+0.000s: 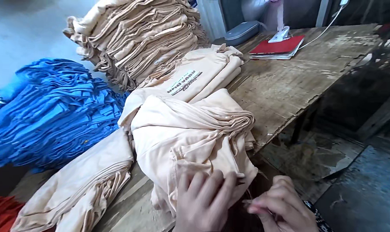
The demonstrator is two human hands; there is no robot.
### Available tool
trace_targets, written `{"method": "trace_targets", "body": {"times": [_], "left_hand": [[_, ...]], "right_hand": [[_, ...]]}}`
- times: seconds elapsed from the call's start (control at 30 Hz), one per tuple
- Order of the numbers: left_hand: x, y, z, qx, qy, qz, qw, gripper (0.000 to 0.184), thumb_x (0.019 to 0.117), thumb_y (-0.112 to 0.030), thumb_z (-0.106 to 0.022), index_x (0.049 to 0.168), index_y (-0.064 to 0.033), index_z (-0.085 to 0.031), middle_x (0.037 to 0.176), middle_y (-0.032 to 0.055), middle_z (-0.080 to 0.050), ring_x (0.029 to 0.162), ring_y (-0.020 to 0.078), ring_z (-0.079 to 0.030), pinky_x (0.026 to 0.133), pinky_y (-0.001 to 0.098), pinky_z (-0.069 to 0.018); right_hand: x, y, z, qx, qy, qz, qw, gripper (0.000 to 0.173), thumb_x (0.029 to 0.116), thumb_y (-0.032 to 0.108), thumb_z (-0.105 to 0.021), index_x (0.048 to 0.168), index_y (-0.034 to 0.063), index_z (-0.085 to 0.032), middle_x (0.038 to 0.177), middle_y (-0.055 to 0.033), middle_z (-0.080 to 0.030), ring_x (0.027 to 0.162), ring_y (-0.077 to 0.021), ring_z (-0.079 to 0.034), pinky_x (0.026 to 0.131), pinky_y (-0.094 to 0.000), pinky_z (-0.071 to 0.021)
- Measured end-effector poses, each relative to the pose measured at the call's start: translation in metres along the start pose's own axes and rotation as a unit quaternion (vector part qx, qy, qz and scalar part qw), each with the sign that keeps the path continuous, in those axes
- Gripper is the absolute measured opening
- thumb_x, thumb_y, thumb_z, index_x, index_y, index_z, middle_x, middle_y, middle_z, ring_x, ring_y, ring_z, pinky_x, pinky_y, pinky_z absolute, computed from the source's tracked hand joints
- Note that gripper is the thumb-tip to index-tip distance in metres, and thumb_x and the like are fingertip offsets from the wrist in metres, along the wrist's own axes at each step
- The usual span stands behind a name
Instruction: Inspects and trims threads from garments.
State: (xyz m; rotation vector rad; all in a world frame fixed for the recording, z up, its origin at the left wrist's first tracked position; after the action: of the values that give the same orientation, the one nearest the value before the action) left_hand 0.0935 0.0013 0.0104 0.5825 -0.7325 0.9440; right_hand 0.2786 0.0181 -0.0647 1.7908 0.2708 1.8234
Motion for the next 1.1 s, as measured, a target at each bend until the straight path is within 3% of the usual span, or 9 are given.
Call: {"method": "trace_targets", "body": {"times": [0.07, 0.2, 0.37, 0.47, 0.53, 0.6, 0.7, 0.77, 1.1], "left_hand": [[0.001, 0.012, -0.009, -0.055, 0.046, 0.046, 0.996, 0.022, 0.0954, -0.033, -0.065, 0.111, -0.02, -0.072, 0.09, 0.0004, -0.066, 0.083, 0.0166, -0.063, 0.075, 0.0374, -0.05], [-0.002, 0.044, 0.007, -0.099, 0.018, 0.086, 0.991, 0.019, 0.0991, -0.024, -0.059, 0.112, -0.0248, -0.074, 0.085, 0.0016, -0.061, 0.075, 0.0123, -0.06, 0.067, 0.0304, -0.0523], [-0.012, 0.096, 0.042, -0.006, 0.017, 0.101, 0.995, 0.017, 0.0928, -0.023, -0.058, 0.084, -0.0188, -0.071, 0.075, 0.0, -0.054, 0.068, 0.0079, -0.051, 0.06, 0.0258, -0.0425], [-0.019, 0.092, 0.039, 0.008, 0.059, 0.173, 0.983, 0.017, 0.0805, -0.037, -0.066, 0.084, -0.025, -0.078, 0.074, -0.0079, -0.06, 0.063, -0.0011, -0.054, 0.053, 0.0208, -0.046], [-0.012, 0.071, 0.04, 0.054, 0.083, 0.236, 0.967, 0.024, 0.0812, -0.045, -0.066, 0.086, -0.0246, -0.077, 0.074, -0.0081, -0.062, 0.061, 0.0017, -0.057, 0.051, 0.0251, -0.0472], [-0.003, 0.047, 0.038, 0.113, 0.075, 0.249, 0.959, 0.023, 0.0829, -0.036, -0.07, 0.09, -0.0166, -0.078, 0.074, 0.0012, -0.064, 0.062, 0.0159, -0.062, 0.052, 0.0372, -0.0492], [0.004, 0.017, 0.025, 0.049, 0.064, 0.21, 0.974, 0.025, 0.0856, -0.021, -0.071, 0.108, -0.0128, -0.077, 0.092, 0.0098, -0.068, 0.081, 0.0257, -0.068, 0.07, 0.0449, -0.0559], [0.003, 0.004, 0.017, -0.013, 0.088, 0.181, 0.979, 0.033, 0.0896, -0.03, -0.073, 0.119, -0.0151, -0.075, 0.101, 0.0093, -0.069, 0.091, 0.0258, -0.067, 0.079, 0.0453, -0.0562], [0.001, -0.023, 0.0, 0.052, 0.1, 0.118, 0.986, 0.021, 0.0975, -0.032, -0.063, 0.101, -0.0193, -0.08, 0.091, -0.0002, -0.074, 0.083, 0.0212, -0.068, 0.072, 0.0381, -0.0528]], "right_hand": [[0.0, -0.011, -0.007, -0.023, -0.005, -0.023, 0.999, 0.02, 0.0939, 0.042, -0.073, 0.093, 0.0221, -0.068, 0.083, 0.0076, -0.065, 0.084, -0.006, -0.062, 0.09, -0.032, -0.0501], [0.012, -0.025, -0.032, -0.003, 0.112, -0.039, 0.993, 0.044, 0.0932, 0.036, -0.075, 0.134, 0.029, -0.06, 0.125, -0.006, -0.059, 0.113, -0.0161, -0.061, 0.095, -0.0345, -0.0556], [0.036, -0.028, 0.007, 0.038, 0.299, -0.022, 0.953, 0.01, 0.0964, 0.019, -0.07, 0.093, 0.0206, -0.079, 0.089, 0.0014, -0.069, 0.087, -0.0079, -0.067, 0.077, -0.0257, -0.0587], [0.043, -0.028, 0.04, -0.125, 0.489, -0.087, 0.859, 0.013, 0.0918, 0.026, -0.075, 0.102, 0.0191, -0.079, 0.111, -0.0044, -0.073, 0.102, -0.0266, -0.071, 0.086, -0.053, -0.0587], [0.045, -0.027, 0.042, -0.177, 0.43, -0.081, 0.881, 0.019, 0.0956, 0.02, -0.063, 0.108, 0.0201, -0.077, 0.116, -0.0033, -0.073, 0.107, -0.0286, -0.07, 0.089, -0.0556, -0.0559], [0.045, -0.02, 0.028, -0.148, 0.292, -0.109, 0.939, 0.029, 0.1029, 0.025, -0.048, 0.111, 0.0233, -0.076, 0.115, 0.0028, -0.072, 0.106, -0.0159, -0.069, 0.088, -0.0413, -0.0588], [0.031, -0.013, -0.004, -0.007, 0.204, -0.207, 0.957, 0.037, 0.1024, 0.047, -0.058, 0.111, 0.0166, -0.077, 0.115, -0.0006, -0.069, 0.099, -0.0087, -0.066, 0.082, -0.0292, -0.0593], [0.018, -0.016, -0.017, 0.039, 0.167, -0.239, 0.956, 0.025, 0.0973, 0.036, -0.068, 0.095, 0.0142, -0.078, 0.109, 0.0005, -0.071, 0.093, -0.0053, -0.068, 0.077, -0.0229, -0.0598], [0.011, -0.013, -0.02, 0.043, 0.041, -0.185, 0.981, 0.017, 0.0999, 0.025, -0.064, 0.094, 0.0115, -0.073, 0.106, -0.0028, -0.068, 0.099, -0.0088, -0.066, 0.082, -0.0221, -0.0587]]}}
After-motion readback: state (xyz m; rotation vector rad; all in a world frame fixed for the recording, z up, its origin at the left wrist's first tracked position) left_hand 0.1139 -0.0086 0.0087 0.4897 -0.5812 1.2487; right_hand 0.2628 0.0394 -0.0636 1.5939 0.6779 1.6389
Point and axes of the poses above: each hand's wrist, its own x-axis towards the middle knuckle, its own z-axis out of the back of the hand, y = z × x, the point moved 3 cm from there along x, towards the middle knuckle
